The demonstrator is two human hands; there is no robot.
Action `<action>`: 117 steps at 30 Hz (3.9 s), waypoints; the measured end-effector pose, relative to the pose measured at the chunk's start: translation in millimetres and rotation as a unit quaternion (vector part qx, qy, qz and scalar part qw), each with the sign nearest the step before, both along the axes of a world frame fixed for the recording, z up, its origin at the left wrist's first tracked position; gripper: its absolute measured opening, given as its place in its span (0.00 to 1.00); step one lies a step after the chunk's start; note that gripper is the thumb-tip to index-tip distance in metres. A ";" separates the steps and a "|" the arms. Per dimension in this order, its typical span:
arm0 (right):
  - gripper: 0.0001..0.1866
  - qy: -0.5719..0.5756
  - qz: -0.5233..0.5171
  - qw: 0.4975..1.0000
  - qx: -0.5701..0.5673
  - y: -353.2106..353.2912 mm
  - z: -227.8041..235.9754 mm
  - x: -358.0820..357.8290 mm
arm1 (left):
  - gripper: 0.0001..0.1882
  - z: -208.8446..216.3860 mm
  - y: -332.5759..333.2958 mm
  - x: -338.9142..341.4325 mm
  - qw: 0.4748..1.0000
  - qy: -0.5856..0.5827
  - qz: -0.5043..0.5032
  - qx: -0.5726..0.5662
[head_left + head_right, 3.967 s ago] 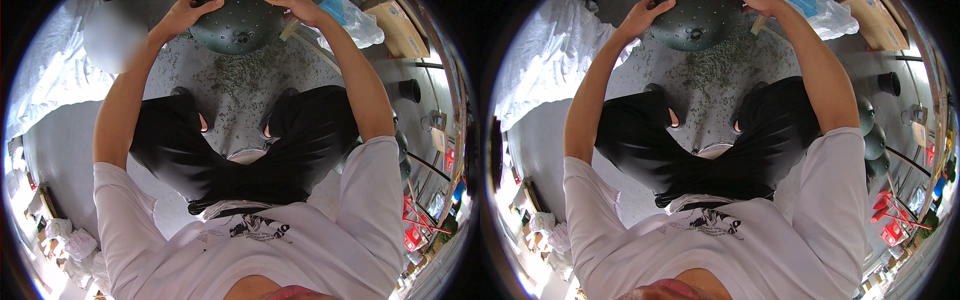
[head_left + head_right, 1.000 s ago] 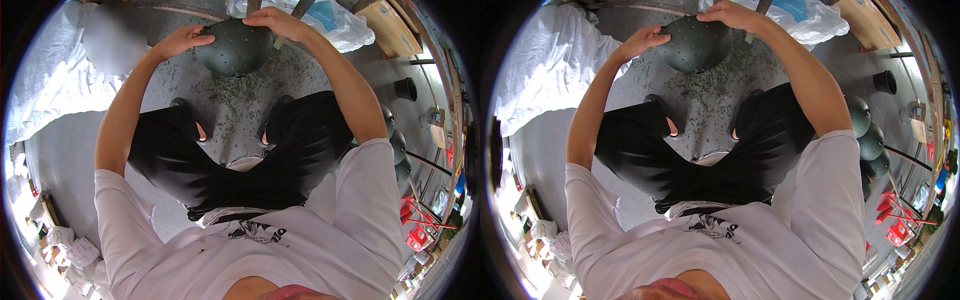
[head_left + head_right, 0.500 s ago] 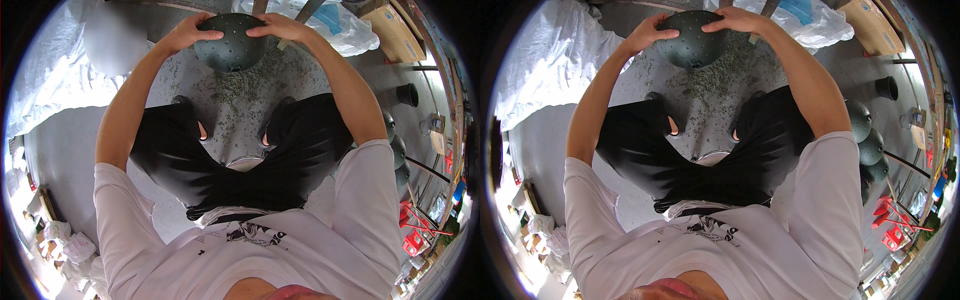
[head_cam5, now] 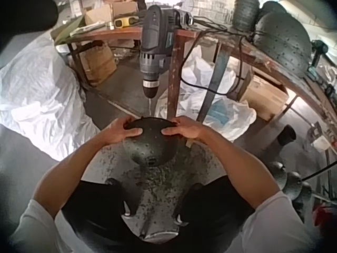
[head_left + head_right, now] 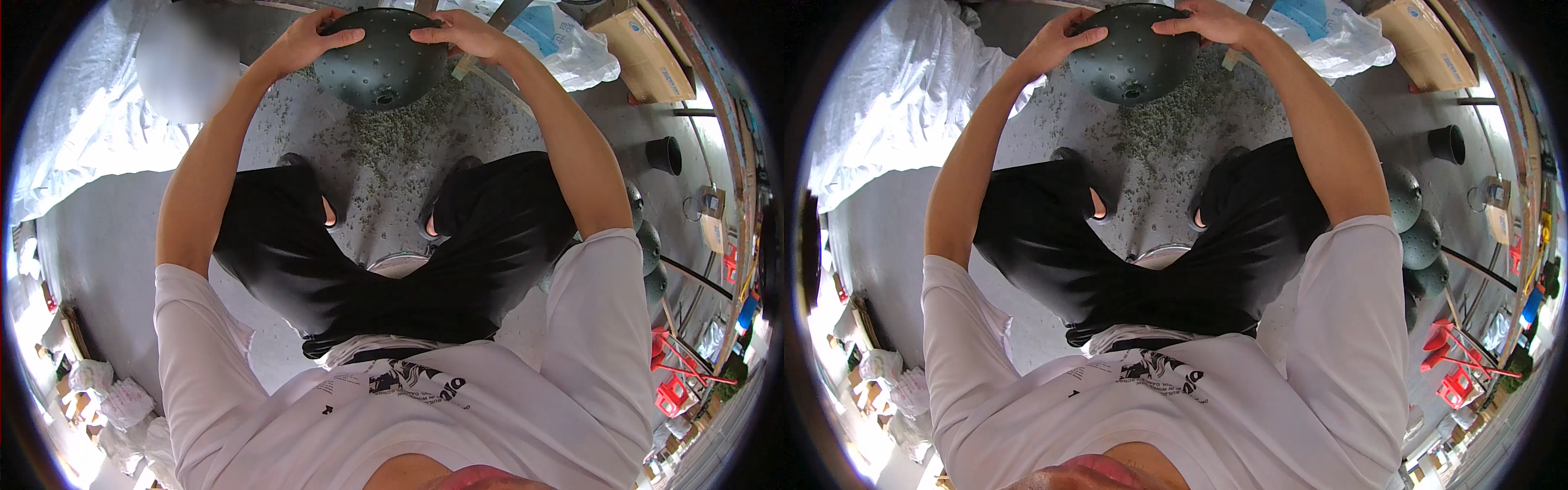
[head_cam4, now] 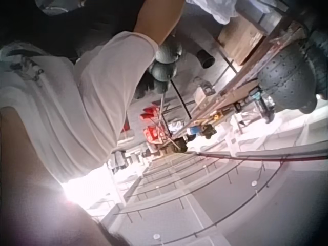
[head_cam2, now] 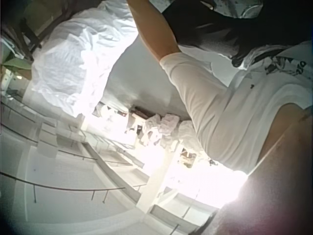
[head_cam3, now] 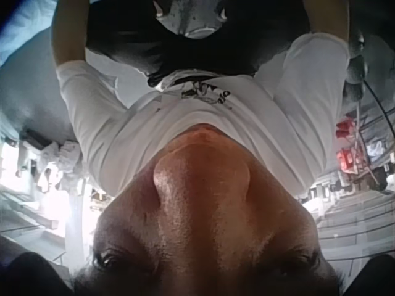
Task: The recorder is manually removing small plastic debris or flash from a green dome-shaped molded part.
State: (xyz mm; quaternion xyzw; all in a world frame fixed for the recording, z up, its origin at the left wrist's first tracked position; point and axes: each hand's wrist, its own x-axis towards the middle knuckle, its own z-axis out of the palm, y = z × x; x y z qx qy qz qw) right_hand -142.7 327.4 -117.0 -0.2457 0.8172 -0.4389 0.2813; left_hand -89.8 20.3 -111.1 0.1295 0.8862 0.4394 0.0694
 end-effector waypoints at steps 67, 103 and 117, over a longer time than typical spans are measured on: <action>0.37 -0.143 -0.113 0.981 -0.062 -9.2 53.2 10.2 | 0.41 40.5 12.7 0.8 0.991 -0.091 0.035 0.092; 0.26 -0.120 -0.102 0.988 -0.002 -10.1 64.8 5.1 | 0.29 48.6 14.7 0.1 0.974 -0.140 0.079 0.162; 0.40 -0.051 -0.059 0.996 -0.030 -1.1 -5.3 -12.4 | 0.33 -1.6 5.8 -13.0 0.978 -0.124 0.033 0.167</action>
